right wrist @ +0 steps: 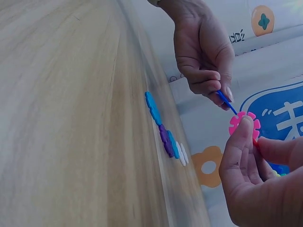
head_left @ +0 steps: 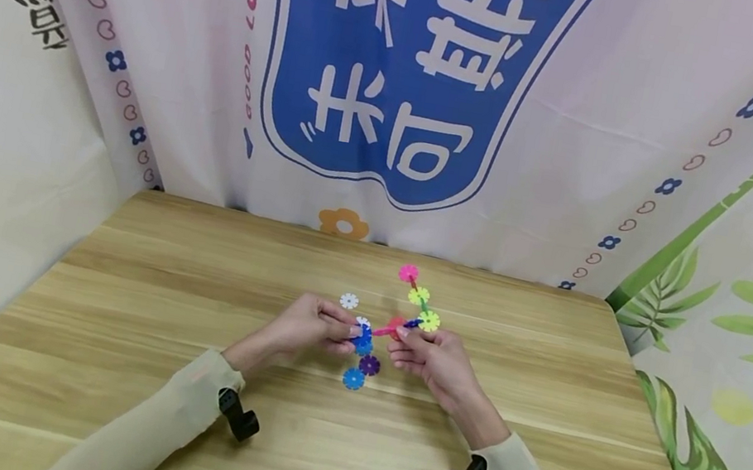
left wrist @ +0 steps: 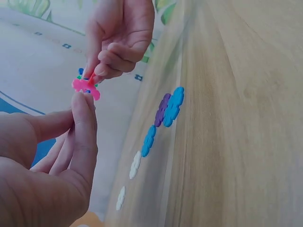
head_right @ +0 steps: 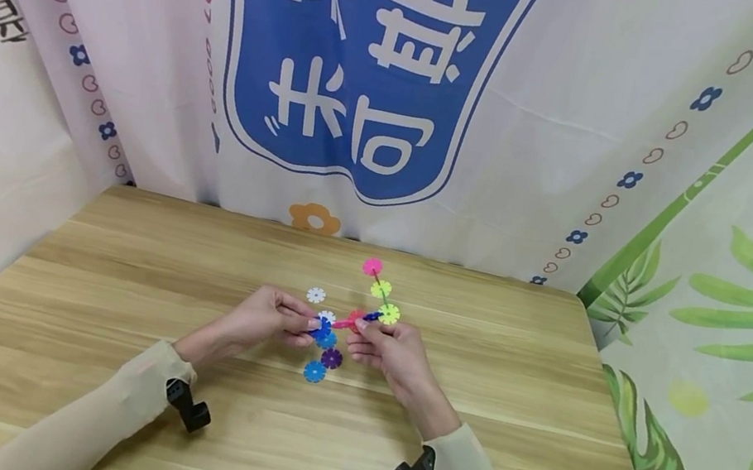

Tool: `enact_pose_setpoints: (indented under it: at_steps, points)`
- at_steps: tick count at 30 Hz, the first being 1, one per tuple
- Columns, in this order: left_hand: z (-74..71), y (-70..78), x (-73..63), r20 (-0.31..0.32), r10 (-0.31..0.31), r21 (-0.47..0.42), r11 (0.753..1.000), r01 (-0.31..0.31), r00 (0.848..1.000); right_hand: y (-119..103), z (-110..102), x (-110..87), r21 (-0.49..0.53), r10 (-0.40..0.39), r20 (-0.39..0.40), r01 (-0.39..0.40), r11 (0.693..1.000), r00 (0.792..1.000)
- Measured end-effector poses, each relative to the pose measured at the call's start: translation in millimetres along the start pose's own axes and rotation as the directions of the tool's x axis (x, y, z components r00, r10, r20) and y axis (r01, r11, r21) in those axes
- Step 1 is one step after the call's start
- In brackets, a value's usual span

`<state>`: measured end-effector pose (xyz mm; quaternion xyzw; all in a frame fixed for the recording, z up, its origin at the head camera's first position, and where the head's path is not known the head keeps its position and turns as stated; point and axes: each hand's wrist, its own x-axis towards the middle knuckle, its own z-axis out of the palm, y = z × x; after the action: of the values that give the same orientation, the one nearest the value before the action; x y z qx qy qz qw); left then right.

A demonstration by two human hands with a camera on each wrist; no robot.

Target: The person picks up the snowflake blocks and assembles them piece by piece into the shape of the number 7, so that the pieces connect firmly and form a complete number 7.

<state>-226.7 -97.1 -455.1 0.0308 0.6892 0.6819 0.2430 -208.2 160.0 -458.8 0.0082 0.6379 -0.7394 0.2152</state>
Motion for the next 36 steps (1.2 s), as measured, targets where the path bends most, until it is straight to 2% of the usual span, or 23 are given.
enact_pose_setpoints:
  at_steps: [17,24,28,36]
  points:
    - [14.0,-5.3,-3.2,-0.029,0.001,-0.087,0.996,-0.003,1.000,1,6,0.0,-0.016,-0.013,-0.010,0.013,1.000,1.000]
    - [22.3,-8.9,-5.6,-0.106,-0.028,-0.169,0.986,0.010,0.994,1,7,-0.4,-0.031,-0.022,-0.031,0.021,0.999,0.999]
    - [24.5,-6.7,-6.3,-0.140,-0.021,-0.180,0.984,-0.005,0.990,-1,7,-1.0,-0.034,-0.025,-0.029,0.024,0.999,0.999]
    - [26.7,-5.5,-6.6,-0.153,-0.022,-0.181,0.983,-0.006,0.988,-3,8,-0.6,-0.047,-0.024,-0.024,0.023,0.999,0.999]
